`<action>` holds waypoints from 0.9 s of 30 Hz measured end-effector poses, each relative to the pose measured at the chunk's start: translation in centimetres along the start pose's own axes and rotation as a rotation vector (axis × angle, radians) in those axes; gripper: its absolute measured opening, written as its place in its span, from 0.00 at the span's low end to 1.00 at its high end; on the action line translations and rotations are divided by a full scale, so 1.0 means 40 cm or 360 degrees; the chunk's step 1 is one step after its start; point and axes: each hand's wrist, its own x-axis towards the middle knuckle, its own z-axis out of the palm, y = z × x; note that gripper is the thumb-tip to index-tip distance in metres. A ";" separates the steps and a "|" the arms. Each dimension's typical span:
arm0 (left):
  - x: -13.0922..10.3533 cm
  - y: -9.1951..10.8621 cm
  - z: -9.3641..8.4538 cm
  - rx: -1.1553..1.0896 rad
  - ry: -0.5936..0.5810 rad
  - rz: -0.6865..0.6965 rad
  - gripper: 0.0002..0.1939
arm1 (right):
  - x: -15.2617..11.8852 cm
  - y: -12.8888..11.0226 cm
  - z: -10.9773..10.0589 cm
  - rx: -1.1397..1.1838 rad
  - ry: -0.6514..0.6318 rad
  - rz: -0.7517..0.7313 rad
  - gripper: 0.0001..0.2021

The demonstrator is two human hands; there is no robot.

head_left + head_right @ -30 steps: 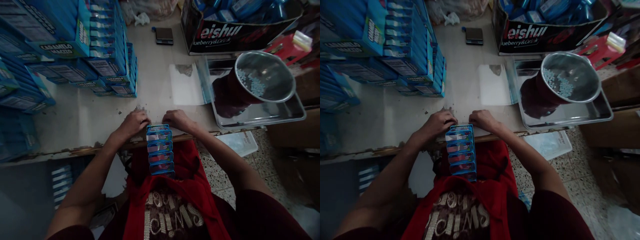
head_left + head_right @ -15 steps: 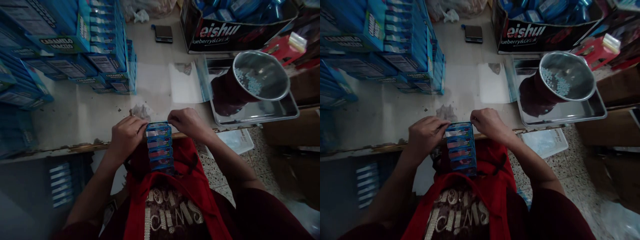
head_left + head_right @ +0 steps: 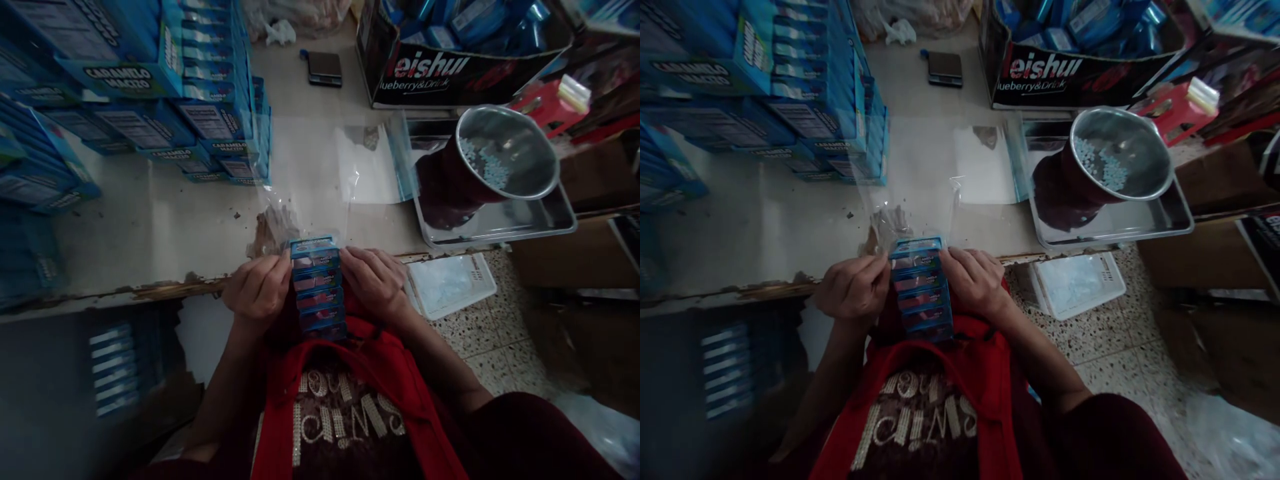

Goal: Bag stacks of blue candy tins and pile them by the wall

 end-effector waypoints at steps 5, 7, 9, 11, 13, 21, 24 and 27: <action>-0.080 -0.011 -0.019 0.0017 -0.0162 0.0070 0.12 | -0.053 0.017 0.045 0.0118 0.0022 0.0097 0.08; -0.113 -0.011 -0.014 -0.0052 -0.0095 0.0127 0.15 | -0.058 0.009 0.080 0.0217 0.0187 0.0199 0.08; -0.137 -0.010 0.005 -0.0122 -0.0014 0.0074 0.12 | -0.053 -0.002 0.111 0.0353 0.0322 0.0376 0.08; -0.146 -0.010 0.035 -0.0154 -0.0075 -0.0196 0.04 | -0.045 -0.010 0.127 0.0488 0.0363 0.0524 0.07; -0.144 -0.009 0.068 -0.0142 -0.0186 -0.0570 0.08 | -0.039 -0.013 0.129 0.0603 0.0327 0.0581 0.07; -0.152 0.041 0.095 -0.0371 -0.0176 -0.1116 0.07 | -0.091 0.005 0.126 0.0555 0.0183 0.0329 0.10; -0.165 0.066 0.070 -0.0425 -0.0206 -0.1153 0.09 | -0.122 0.010 0.125 0.0465 0.0214 0.0226 0.09; -0.176 0.082 0.038 -0.0479 -0.0203 -0.0939 0.08 | -0.151 0.008 0.103 0.0549 0.0269 0.0138 0.09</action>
